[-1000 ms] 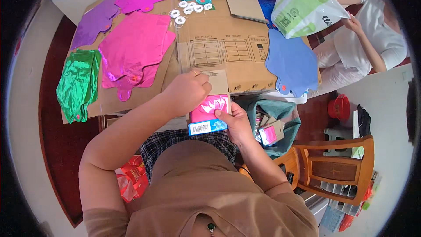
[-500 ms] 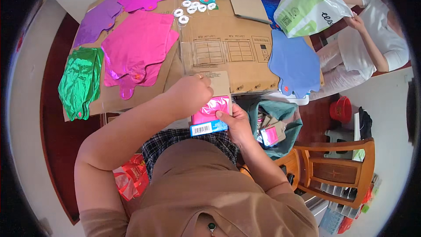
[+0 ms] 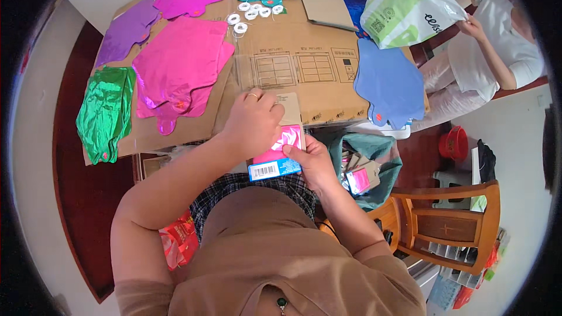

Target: Folding and packing star-shaped foil balloons into individual plastic sleeves with cardboard inserts.

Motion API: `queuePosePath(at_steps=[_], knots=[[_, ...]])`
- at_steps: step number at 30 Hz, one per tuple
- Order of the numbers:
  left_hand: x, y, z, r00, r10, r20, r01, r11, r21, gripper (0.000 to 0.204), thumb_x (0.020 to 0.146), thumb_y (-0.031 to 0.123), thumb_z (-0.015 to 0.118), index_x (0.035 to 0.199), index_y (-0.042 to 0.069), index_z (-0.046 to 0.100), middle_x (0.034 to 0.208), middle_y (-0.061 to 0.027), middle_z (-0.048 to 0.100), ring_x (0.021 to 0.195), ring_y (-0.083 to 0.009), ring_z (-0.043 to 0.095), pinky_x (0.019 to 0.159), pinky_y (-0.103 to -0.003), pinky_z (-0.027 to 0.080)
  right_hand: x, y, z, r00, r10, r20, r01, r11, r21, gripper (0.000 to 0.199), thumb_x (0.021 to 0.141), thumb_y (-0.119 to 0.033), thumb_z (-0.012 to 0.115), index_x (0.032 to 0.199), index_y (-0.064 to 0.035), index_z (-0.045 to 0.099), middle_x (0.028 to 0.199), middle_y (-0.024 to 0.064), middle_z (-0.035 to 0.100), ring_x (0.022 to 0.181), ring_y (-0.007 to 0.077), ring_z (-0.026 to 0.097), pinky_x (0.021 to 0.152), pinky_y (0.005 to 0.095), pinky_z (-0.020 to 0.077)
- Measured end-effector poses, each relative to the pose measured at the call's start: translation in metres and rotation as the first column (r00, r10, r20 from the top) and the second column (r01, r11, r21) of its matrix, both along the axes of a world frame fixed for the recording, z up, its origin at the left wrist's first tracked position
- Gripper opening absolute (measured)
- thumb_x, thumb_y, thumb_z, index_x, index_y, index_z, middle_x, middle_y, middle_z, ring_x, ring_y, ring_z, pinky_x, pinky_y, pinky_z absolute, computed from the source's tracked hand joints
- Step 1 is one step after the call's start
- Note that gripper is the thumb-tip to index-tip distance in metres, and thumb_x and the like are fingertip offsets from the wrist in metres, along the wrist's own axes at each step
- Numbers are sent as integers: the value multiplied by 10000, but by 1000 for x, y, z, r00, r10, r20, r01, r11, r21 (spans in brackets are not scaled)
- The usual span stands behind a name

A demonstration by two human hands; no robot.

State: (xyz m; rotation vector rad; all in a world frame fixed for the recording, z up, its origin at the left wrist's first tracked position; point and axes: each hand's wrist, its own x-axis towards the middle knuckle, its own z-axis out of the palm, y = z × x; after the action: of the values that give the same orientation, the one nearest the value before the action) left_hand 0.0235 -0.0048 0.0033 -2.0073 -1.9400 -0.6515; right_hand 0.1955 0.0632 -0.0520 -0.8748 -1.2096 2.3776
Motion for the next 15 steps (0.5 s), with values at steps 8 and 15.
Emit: queuePosePath(at_steps=[8, 15], knots=[[-24, -3, 3, 926, -272, -261, 228, 956, -188, 143, 715, 168, 590, 817, 69, 573, 780, -69, 586, 766, -228, 610, 690, -337, 482, -3, 1, 6, 1000, 9, 12, -9, 1000, -12, 116, 864, -64, 661, 977, -50, 636, 808, -6, 664, 608, 43, 572, 507, 196, 439], [-14, 1, 7, 941, -237, -242, 156, 937, -314, 172, 681, 180, 574, 788, 45, 581, 758, -95, 593, 773, -244, 629, 751, -370, 510, -5, 3, 8, 999, 24, 23, -23, 1000, -13, 122, 866, -86, 666, 980, -55, 636, 790, -9, 658, 584, 37, 558, 477, 190, 420]])
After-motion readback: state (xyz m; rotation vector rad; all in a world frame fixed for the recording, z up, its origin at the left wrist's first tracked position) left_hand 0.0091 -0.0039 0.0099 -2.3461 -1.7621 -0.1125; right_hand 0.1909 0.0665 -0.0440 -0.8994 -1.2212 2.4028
